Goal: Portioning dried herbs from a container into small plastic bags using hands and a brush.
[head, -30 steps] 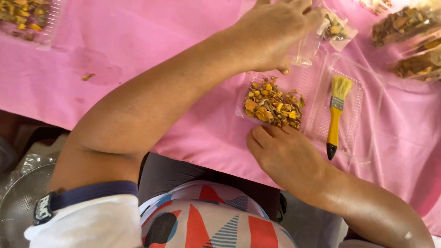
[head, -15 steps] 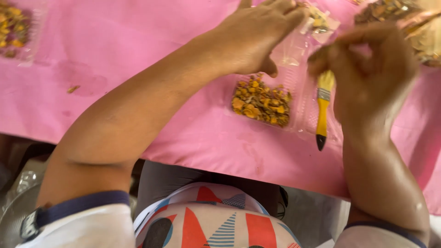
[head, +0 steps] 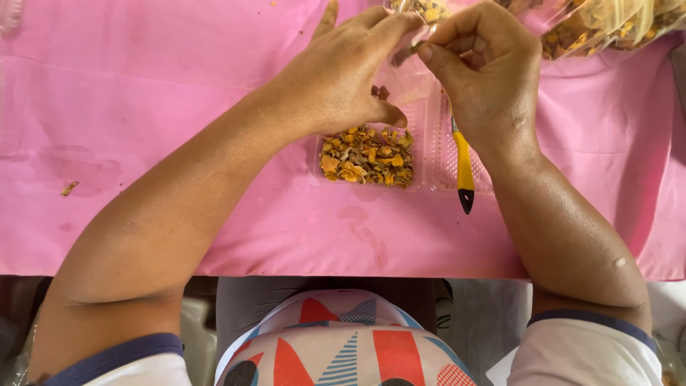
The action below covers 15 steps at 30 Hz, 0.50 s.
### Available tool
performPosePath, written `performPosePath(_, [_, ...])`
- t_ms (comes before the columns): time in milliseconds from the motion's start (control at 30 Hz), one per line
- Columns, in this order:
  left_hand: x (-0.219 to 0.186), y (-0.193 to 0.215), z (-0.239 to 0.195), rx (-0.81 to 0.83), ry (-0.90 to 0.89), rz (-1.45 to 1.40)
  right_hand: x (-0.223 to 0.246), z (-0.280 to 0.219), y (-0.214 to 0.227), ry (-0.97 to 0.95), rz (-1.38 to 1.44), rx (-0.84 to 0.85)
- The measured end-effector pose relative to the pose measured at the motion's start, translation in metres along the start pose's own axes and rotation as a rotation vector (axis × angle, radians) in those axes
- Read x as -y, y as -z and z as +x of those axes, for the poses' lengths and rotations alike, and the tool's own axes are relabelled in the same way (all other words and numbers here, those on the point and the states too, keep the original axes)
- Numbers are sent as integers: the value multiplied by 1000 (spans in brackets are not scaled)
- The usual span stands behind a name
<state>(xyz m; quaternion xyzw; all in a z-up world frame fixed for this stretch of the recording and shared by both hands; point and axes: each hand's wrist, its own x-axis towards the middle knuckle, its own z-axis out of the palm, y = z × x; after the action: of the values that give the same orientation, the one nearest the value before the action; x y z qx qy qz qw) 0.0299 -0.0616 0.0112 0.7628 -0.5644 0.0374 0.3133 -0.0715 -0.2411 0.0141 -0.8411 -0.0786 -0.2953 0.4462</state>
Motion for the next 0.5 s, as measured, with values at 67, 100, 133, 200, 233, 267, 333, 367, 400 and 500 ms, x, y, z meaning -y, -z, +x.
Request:
performPosePath(67, [-2, -2, 1, 20, 25, -18, 0, -1, 1, 0, 19, -4])
performPosePath(100, [-3, -2, 1, 46, 50, -42, 0, -2, 1, -8, 36, -11])
performPosePath(133, [-2, -3, 1, 42, 52, -39, 0, -1, 3, -3, 38, -8])
performPosePath(200, [1, -6, 2, 37, 48, -61, -2, -1, 7, 26, 71, 5])
performPosePath(233, [1, -6, 2, 34, 50, -60, 1, 0, 10, 28, 72, 7])
performPosePath(267, [1, -6, 3, 32, 51, -60, 4, 0, 13, 87, 8, 39])
performPosePath(333, [1, -7, 4, 26, 54, -62, 14, 0, 18, 147, -57, 73])
performPosePath(367, [2, -7, 5, -19, 59, -38, 22, 0, 19, 202, -153, 109])
performPosePath(400, [2, -8, 5, -64, 66, -14, 30, 0, 20, 256, -248, 147])
performPosePath(500, [9, -9, 2, -226, -31, -89, 26, -2, 18, 87, -296, 348])
